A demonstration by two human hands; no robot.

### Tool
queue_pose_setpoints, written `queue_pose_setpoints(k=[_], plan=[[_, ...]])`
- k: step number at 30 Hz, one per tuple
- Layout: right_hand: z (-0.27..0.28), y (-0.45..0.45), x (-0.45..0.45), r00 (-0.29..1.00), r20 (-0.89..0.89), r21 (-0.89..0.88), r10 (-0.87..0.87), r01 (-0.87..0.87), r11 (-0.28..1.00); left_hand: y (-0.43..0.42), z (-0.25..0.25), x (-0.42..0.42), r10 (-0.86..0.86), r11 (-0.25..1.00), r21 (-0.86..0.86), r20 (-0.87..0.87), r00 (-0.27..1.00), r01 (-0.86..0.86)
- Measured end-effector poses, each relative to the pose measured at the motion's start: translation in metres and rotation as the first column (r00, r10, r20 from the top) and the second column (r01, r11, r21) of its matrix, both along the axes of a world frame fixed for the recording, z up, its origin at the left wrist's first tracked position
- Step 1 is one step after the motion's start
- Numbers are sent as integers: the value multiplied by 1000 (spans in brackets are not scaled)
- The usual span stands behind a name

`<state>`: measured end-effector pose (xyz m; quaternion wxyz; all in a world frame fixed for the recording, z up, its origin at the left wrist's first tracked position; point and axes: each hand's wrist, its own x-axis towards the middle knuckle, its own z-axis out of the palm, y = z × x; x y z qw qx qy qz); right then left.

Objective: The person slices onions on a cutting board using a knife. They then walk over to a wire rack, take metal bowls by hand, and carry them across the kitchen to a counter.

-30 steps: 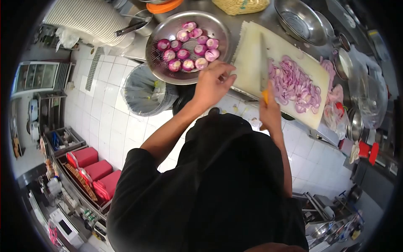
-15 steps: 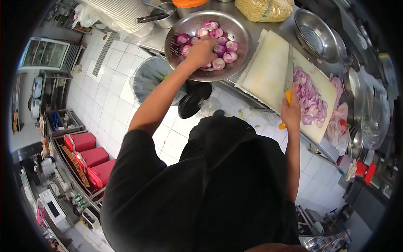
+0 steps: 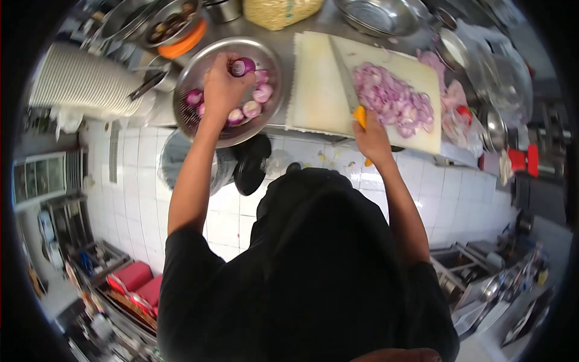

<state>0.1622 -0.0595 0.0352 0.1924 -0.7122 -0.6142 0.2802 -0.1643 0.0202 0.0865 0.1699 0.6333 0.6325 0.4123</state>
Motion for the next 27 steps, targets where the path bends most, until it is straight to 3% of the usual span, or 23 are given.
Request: queue_pose_setpoints(k=[1, 4, 6, 8, 11, 14, 17, 20, 23, 27], plan=[[-8, 2, 3, 1000, 25, 15, 10, -11, 1000, -9, 18, 22, -18, 998, -64, 100, 995, 24], [-1, 2, 6, 999, 39, -23, 22, -21, 1000, -25, 5, 92, -298, 954, 34, 4, 955, 297], [4, 5, 5, 999, 19, 1, 32, -32, 999, -29, -20, 125, -408, 913, -4, -18, 913, 408], [4, 2, 7, 999, 0, 87, 43, -43, 995, -19, -46, 146, -405, 914, -37, -33, 914, 404], [28, -1, 3, 999, -41, -7, 11, -12, 1000, -2, -82, 153, -395, 918, -18, 59, 917, 396], [36, -8, -1, 998, -15, 71, 57, -55, 996, -3, -87, 149, -438, 889, 170, 51, 897, 425], [47, -11, -8, 996, -27, 69, 79, -77, 995, -11, -91, 147, -312, 925, 267, 122, 942, 272], [45, -9, -11, 993, -11, 96, 118, -116, 989, -16, -86, 147, -270, 950, 214, 206, 941, 226], [40, -5, -14, 987, 52, 43, 152, -155, 987, -8, -98, 147, -348, 920, 245, 148, 926, 306], [34, -2, -14, 976, 62, 56, 211, -214, 975, -11, -101, 150, -330, 937, 189, 207, 921, 294]])
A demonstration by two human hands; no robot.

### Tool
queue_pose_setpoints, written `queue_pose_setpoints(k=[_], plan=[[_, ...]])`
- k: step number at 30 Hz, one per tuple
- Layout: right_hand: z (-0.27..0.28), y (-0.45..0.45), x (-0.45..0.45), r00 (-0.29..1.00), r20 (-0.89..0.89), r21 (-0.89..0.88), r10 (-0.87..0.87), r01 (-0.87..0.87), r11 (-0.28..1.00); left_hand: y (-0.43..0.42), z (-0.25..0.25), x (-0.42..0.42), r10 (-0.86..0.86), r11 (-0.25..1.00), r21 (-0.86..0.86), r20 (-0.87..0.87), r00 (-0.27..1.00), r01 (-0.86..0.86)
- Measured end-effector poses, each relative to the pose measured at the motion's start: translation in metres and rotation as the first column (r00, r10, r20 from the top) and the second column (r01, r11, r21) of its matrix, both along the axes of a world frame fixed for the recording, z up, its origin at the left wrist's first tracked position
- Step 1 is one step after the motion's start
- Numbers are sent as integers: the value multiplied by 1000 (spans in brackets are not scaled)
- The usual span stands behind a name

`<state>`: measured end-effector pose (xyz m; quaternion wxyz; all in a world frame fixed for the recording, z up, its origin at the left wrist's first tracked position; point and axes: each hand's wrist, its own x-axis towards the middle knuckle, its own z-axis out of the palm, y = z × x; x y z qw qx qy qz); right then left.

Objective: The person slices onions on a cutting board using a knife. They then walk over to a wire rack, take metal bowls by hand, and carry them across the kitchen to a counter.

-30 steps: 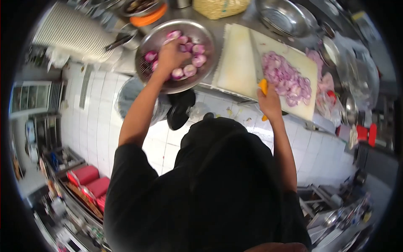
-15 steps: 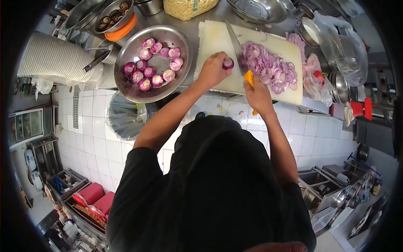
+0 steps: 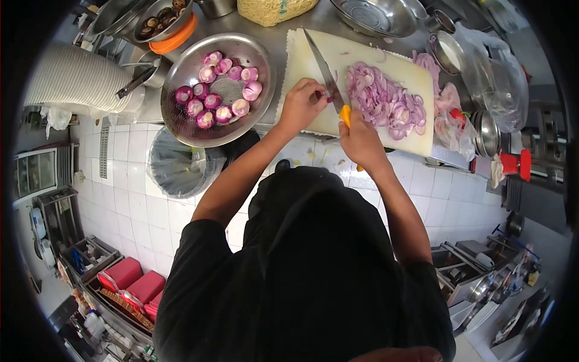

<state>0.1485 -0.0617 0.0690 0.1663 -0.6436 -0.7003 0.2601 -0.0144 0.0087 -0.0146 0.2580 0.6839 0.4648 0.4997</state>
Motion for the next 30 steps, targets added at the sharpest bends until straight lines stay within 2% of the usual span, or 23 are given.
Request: queue_pose_setpoints(k=[5, 11, 14, 17, 19, 21, 23, 24, 26, 27, 30], plan=[[-27, 19, -11, 1000, 10, -101, -27, 27, 995, 2, -5, 0, -11, 1000, -3, -5, 1000, 11], [-34, 22, 1, 998, -60, -105, -36, 30, 994, -3, 3, 9, 8, 993, 122, -121, 993, 7], [-30, 23, 8, 985, -147, -125, -87, 69, 990, 8, 4, 4, -11, 1000, -9, -77, 997, 11], [-28, 12, 14, 955, -230, -174, -188, 149, 973, 37, 6, -5, 148, 987, 97, -265, 953, -127], [-14, 10, 23, 928, -273, -240, -254, 190, 952, 45, 7, -6, 210, 970, 196, -386, 898, -142], [2, 4, 32, 916, -292, -221, -276, 216, 951, 46, 16, -2, 268, 950, 275, -476, 838, -148], [5, -4, 43, 921, -262, -174, -289, 250, 953, 35, 19, 6, 149, 971, 232, -389, 909, -61], [10, -6, 44, 902, -279, -225, -328, 271, 936, 30, 20, 13, 83, 978, 211, -341, 937, -10], [25, -12, 46, 863, -304, -326, -404, 304, 895, 20, 19, 31, 40, 998, 58, -309, 950, -24], [23, -15, 46, 858, -320, -316, -403, 304, 899, 18, 17, 37, 25, 999, -18, -290, 957, -32], [10, -17, 50, 868, -336, -241, -365, 295, 925, 23, 12, 48, -18, 997, -80, -273, 962, -4]])
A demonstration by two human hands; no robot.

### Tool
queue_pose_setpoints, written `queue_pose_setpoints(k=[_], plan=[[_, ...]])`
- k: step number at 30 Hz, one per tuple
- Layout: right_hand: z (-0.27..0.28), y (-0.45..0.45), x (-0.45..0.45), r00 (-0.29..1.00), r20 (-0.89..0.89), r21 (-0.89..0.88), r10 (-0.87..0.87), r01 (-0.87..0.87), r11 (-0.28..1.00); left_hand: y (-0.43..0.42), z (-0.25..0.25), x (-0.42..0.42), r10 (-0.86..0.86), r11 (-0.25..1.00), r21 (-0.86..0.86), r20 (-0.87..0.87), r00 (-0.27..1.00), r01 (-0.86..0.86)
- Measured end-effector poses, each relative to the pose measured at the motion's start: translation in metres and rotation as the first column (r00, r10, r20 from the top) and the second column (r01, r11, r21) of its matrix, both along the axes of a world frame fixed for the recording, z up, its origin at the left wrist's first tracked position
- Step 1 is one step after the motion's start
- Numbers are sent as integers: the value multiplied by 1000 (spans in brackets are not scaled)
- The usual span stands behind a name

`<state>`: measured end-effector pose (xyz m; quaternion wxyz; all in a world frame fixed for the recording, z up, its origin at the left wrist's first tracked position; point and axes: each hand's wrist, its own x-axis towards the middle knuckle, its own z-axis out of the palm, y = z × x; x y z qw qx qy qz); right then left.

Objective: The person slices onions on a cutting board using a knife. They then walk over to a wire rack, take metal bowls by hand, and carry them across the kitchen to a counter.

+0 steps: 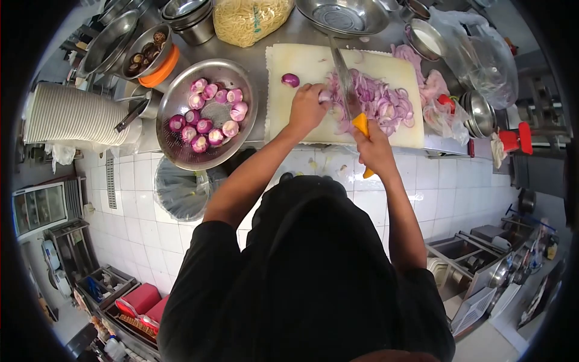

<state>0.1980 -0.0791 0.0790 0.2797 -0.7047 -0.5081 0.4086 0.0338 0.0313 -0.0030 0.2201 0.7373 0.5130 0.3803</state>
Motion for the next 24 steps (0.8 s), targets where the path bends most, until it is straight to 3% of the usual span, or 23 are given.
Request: queue_pose_setpoints(k=[3, 9, 12, 15, 21, 24], plan=[[-11, 0, -1, 996, 67, 47, 50, -54, 997, 0, -9, -12, -28, 949, 314, -27, 999, 35], [-14, 4, -20, 982, 123, -25, 143, -141, 990, -28, -1, -43, -281, 906, 311, -69, 957, 288], [-16, 5, -25, 968, 171, -56, 183, -176, 983, -35, 2, -46, -200, 924, 334, 1, 980, 189], [-7, 5, -29, 944, 252, -63, 215, -206, 977, -38, 4, -42, -106, 967, 238, 70, 992, 87], [-10, 8, -26, 927, 279, -96, 252, -235, 967, -13, -6, -39, -178, 973, 167, 109, 978, 158], [-13, 8, -25, 921, 294, -75, 257, -246, 966, -14, -2, -37, -137, 962, 253, 137, 981, 99]])
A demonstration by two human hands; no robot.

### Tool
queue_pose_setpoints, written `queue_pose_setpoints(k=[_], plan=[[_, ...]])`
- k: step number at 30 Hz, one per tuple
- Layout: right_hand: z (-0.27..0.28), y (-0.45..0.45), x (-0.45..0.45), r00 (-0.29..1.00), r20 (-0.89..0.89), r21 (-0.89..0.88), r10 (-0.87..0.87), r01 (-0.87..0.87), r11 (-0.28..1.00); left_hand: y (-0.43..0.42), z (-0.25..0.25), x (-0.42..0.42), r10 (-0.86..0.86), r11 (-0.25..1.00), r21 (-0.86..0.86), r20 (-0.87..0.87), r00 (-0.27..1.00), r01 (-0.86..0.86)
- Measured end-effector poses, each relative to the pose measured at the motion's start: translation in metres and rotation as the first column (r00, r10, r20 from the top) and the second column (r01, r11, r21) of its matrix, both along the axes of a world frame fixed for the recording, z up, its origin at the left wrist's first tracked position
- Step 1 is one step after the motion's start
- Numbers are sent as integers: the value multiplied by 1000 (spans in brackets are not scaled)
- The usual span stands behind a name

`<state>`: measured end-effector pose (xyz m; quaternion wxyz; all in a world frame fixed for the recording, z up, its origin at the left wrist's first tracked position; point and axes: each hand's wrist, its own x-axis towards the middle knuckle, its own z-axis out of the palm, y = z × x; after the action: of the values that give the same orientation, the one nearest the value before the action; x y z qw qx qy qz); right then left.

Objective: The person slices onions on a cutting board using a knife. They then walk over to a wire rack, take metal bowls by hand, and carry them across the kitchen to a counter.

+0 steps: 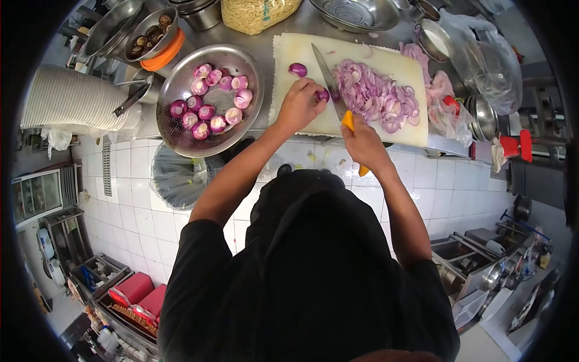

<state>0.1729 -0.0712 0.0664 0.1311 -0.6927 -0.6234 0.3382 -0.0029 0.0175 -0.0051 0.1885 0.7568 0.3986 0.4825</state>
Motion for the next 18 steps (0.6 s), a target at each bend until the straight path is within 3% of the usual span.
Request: queue_pose_setpoints(k=[2, 5, 8, 10, 13, 17, 18], plan=[[0, 3, -3, 998, -52, -68, -40, 36, 997, 2, -8, 2, -5, 997, -71, 37, 999, 8], [-25, 15, -12, 1000, -21, 205, 23, -18, 979, 1, -9, 4, 18, 993, -114, 46, 999, -13], [-33, 45, -17, 1000, 11, 49, -13, 12, 999, 0, -10, 3, 31, 994, -109, 34, 999, -27], [-22, 48, -14, 997, -71, -31, -32, 30, 999, -2, -10, 4, 33, 990, -136, 43, 999, -27], [-2, 41, -14, 994, -105, -43, -28, 23, 999, -3, -9, 4, 62, 981, -190, 65, 996, -49], [-41, 42, -25, 998, -47, 79, -49, 52, 996, -2, -8, 5, 56, 984, -173, 73, 996, -43], [-38, 47, -25, 998, -48, 27, -48, 49, 998, -2, -8, 3, 54, 985, -169, 74, 996, -41]])
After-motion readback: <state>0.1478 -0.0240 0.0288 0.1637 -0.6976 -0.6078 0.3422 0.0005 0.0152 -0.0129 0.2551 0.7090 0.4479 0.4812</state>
